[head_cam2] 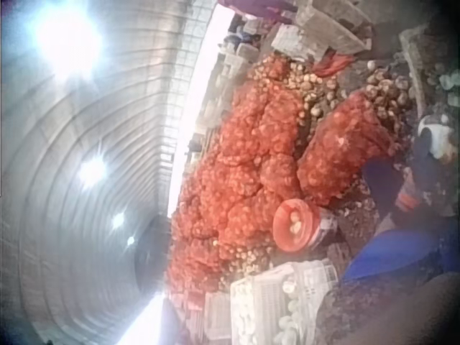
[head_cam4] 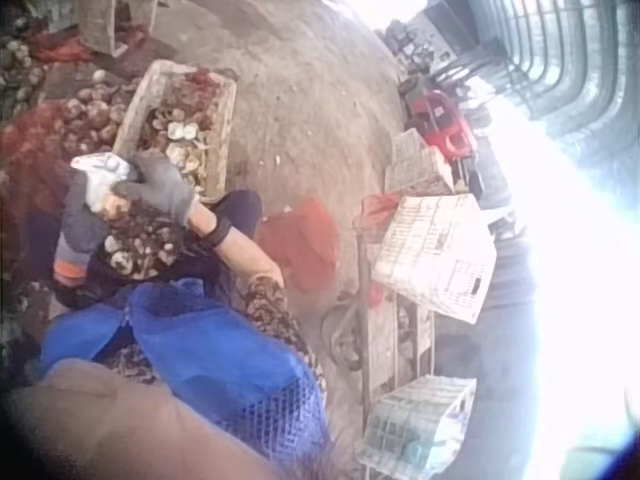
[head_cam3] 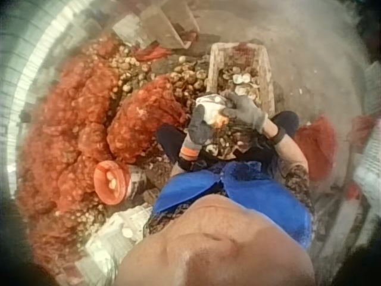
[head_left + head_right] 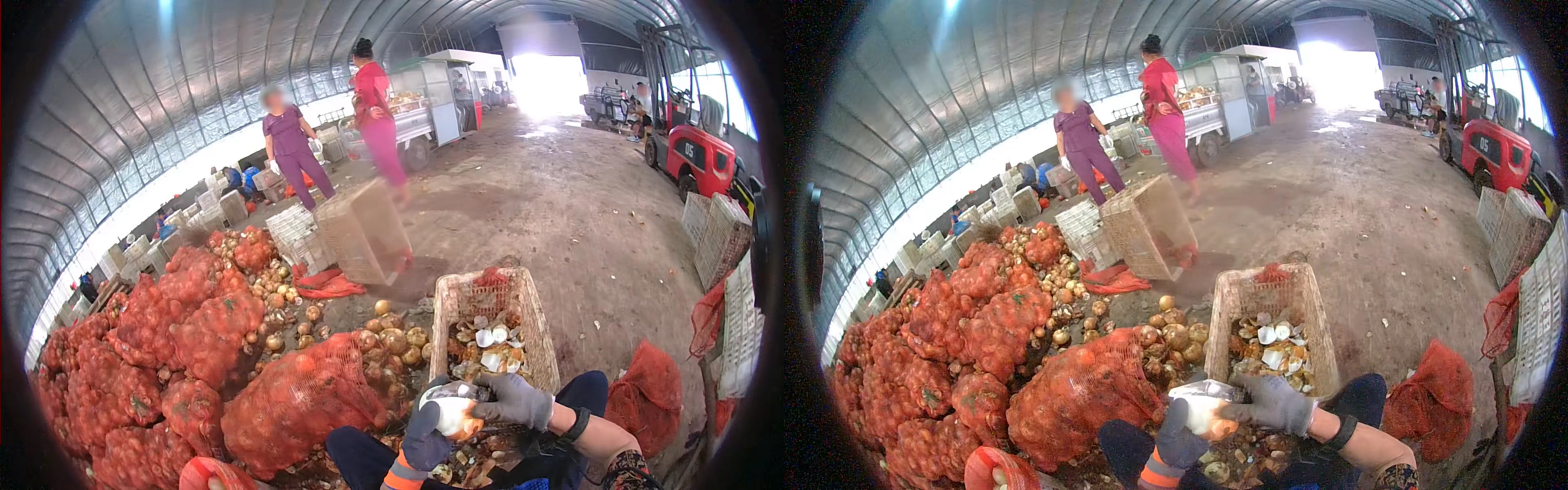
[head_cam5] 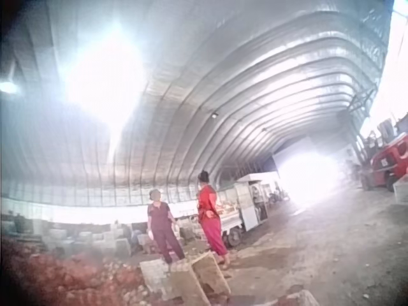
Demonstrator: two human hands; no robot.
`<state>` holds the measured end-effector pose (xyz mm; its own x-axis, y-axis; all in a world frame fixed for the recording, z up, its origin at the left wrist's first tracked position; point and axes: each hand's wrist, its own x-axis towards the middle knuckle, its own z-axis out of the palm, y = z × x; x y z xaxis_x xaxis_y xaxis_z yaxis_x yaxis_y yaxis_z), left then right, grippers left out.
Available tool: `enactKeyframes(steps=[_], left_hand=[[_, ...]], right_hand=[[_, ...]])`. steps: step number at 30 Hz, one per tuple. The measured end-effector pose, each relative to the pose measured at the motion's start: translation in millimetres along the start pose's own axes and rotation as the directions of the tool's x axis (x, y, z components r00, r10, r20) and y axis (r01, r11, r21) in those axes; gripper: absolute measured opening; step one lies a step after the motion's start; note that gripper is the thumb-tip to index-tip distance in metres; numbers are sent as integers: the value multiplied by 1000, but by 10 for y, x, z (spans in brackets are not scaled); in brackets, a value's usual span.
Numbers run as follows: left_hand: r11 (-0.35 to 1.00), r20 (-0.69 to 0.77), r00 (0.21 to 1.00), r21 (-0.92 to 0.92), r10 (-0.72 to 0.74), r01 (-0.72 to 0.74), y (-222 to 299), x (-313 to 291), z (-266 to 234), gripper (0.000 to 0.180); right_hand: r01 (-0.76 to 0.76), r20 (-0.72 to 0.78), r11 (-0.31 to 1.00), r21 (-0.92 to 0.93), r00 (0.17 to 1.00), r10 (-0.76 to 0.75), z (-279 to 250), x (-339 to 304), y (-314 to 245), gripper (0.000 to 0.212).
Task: Peeling the outer skin off onions using a small hand tool.
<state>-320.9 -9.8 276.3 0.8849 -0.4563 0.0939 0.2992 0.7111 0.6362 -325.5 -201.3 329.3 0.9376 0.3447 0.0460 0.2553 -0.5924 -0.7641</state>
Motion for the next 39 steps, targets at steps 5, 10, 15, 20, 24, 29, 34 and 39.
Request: enactKeyframes(steps=[5, 10, 15, 20, 24, 29, 34, 39], left_hand=[[969, 32, 996, 231, 86, -92, -41, 121, -171, 45], [979, 25, 994, 172, 110, -113, -88, -39, -33, 38], [988, 94, 995, 155, -17, 3, -1, -5, -177, 46], [994, -26, 999, -102, -35, 32, -34, 25, -132, 47], [902, -11, 1000, -432, 13, -17, 19, 84, -203, 60], [879, -46, 995, -474, -84, 53, 195, 136, -168, 74], [964, -150, 988, -253, 48, -85, 211, 97, -161, 76], [946, -101, 994, -326, -31, -4, 162, 119, 83, 83]], right_hand=[[-31, 22, 998, -60, 999, 32, -58, -33, -123, 61], [4, -78, 999, -45, 997, -7, 73, -139, -78, 53], [63, -201, 984, -168, 975, -97, 121, -106, -157, 43], [248, -279, 920, -304, 900, -334, 124, -1, -38, 43], [403, -211, 852, -333, 849, -484, 28, -163, -180, 46], [-273, -335, 828, -490, 936, 111, -505, 242, 343, 57], [-366, -354, 821, -439, 910, 216, -404, 230, 308, 58], [-72, -162, 996, 55, 983, 81, -91, 268, -53, 61]])
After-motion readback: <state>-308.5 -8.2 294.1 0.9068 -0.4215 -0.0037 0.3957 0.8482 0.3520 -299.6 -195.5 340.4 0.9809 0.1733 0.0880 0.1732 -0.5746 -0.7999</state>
